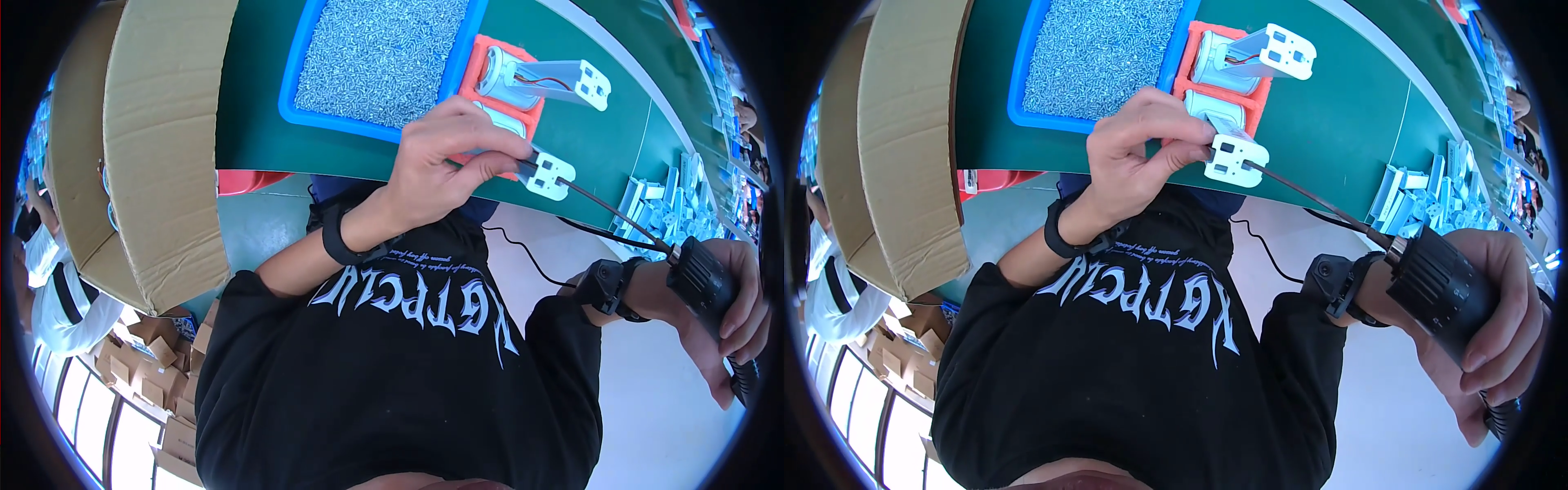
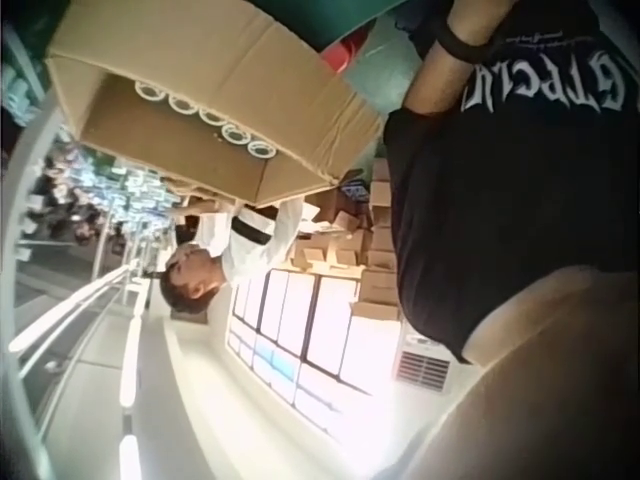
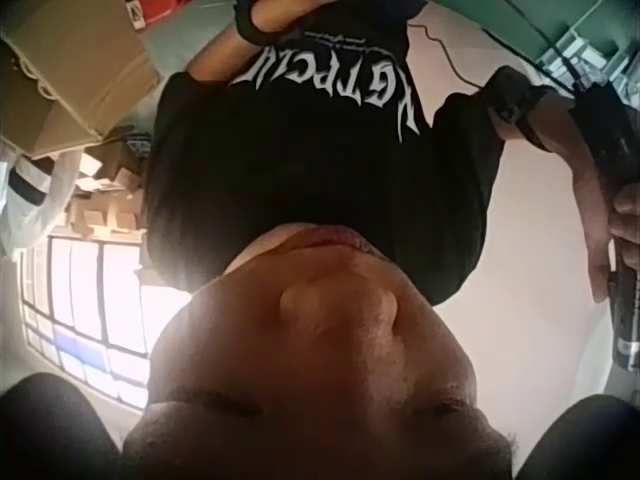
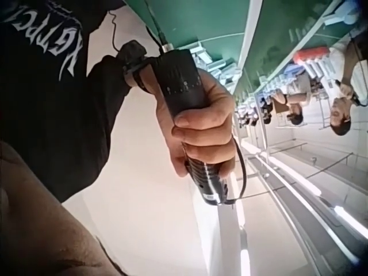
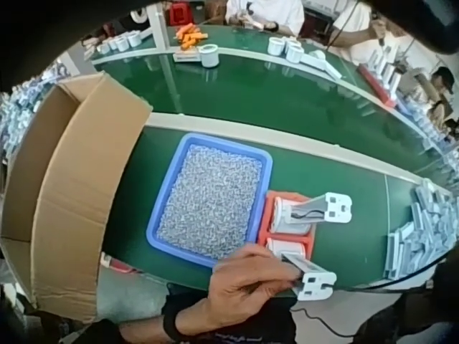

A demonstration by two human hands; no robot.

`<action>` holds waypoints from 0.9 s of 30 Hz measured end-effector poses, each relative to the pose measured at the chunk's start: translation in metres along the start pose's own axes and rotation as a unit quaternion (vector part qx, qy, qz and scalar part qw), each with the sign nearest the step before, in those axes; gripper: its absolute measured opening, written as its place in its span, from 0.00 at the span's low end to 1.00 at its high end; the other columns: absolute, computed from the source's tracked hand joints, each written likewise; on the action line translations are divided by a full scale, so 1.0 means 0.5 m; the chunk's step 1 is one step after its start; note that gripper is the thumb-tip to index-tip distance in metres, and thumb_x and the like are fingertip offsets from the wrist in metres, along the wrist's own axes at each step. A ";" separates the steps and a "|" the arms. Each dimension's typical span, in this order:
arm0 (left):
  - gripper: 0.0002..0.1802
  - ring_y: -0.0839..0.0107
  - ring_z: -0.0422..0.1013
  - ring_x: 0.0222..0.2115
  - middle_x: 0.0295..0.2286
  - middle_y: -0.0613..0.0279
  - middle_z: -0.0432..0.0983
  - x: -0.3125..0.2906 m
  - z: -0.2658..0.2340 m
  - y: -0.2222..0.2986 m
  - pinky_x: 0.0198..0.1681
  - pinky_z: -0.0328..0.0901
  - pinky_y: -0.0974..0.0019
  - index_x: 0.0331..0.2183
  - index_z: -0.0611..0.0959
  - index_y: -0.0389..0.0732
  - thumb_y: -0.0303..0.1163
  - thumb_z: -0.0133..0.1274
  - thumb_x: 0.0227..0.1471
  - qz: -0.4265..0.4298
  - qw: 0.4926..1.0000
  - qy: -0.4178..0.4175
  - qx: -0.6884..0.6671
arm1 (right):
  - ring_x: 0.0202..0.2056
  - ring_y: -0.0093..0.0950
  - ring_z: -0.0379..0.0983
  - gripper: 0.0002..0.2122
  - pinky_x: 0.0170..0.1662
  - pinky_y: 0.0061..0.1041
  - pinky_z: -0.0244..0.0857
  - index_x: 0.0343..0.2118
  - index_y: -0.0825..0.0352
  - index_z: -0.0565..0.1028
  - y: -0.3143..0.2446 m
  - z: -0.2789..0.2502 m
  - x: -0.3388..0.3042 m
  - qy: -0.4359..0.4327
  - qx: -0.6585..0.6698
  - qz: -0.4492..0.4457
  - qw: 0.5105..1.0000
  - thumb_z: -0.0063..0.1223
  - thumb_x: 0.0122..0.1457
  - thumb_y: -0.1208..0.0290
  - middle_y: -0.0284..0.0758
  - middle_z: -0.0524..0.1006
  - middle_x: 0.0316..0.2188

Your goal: Assembling plastic housings and components using an electric screwdriver and screws at a factory workstation.

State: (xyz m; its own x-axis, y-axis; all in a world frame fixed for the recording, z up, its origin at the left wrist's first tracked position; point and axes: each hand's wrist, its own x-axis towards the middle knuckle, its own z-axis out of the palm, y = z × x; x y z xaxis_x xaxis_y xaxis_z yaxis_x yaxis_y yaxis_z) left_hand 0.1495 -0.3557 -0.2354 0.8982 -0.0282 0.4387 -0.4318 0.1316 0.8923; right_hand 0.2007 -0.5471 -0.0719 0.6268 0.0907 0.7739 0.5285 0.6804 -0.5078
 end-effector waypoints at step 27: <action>0.04 0.65 0.71 0.29 0.25 0.63 0.74 0.037 -0.126 -0.024 0.33 0.67 0.64 0.25 0.81 0.39 0.23 0.59 0.40 -0.053 0.936 -0.124 0.325 | 0.20 0.20 0.74 0.20 0.27 0.13 0.71 0.23 0.61 0.70 -0.007 -0.063 -0.005 -0.255 -0.071 0.160 0.951 0.62 0.40 0.48 0.27 0.75 0.22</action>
State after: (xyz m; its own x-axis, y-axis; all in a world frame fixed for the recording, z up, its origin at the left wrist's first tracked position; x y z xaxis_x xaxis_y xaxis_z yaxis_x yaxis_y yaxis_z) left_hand 0.1767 -0.2956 -0.2447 0.9267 -0.2473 0.2829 -0.3729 -0.5128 0.7733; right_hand 0.2152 -0.5726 -0.0837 0.4278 0.6428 0.6354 0.4519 0.4568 -0.7663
